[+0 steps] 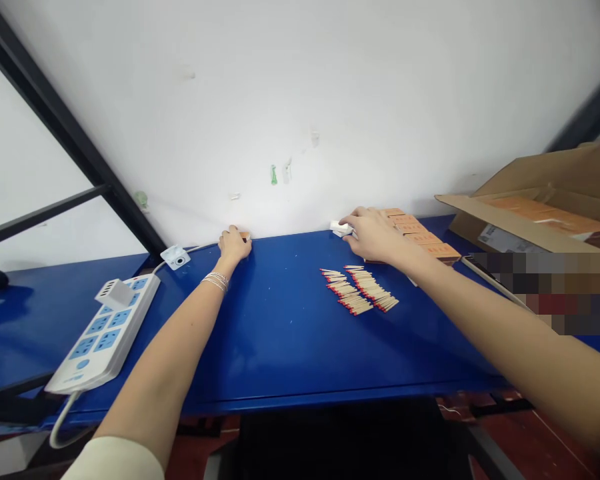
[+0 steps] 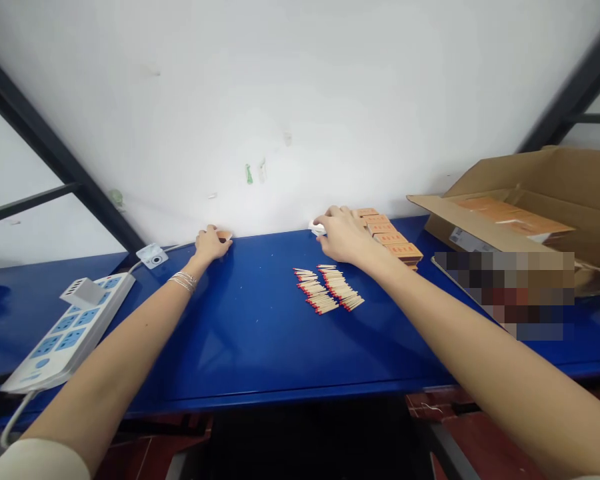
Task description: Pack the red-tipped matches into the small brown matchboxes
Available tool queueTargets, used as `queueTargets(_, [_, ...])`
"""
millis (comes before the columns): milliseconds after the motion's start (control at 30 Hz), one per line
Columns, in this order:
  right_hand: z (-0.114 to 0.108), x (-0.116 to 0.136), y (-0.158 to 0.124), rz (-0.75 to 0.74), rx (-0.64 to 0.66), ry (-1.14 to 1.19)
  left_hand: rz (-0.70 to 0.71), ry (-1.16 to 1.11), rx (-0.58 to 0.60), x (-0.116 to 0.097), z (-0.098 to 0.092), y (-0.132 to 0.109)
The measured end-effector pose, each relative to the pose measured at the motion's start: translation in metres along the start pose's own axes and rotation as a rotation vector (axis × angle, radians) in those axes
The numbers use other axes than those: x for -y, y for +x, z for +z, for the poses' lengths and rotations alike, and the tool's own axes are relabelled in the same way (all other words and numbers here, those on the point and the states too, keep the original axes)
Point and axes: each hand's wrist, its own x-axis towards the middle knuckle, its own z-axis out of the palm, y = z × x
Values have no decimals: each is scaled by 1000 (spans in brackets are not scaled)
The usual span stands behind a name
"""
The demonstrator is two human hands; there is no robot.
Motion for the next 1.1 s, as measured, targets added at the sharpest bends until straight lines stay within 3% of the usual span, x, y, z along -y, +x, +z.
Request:
queueTargets(233, [22,28,50,127,172,-183,156,-88,-69,18,-11,-4])
queueTargets(333, [20,28,49,18,310,15,314,-185,19,28,-25,-32])
queueTargets(433, [12,20,28,-153,475,278,418,-193,178,37,-38,-72])
queueTargets(500, [7,13,13,-211,531,314,508,-177,213,42,-44,-96])
queueTargets(567, [6,8,4,-205,528,273,552,-129,230,47,-47,-112])
queueTargets(633, [7,7,4,-150,444,190,544,-54,246,48,-46,-118])
queueTargets(800, [24,25,38,149,197,-70,470,131,154,33,-39,-112])
queueTargets(933, [43,34,67,278,217,-64,441,122,137,23,-38,-109])
queueTargets(1100, [54,29,82,293,262,-54,420,71,102,34,-37,-110])
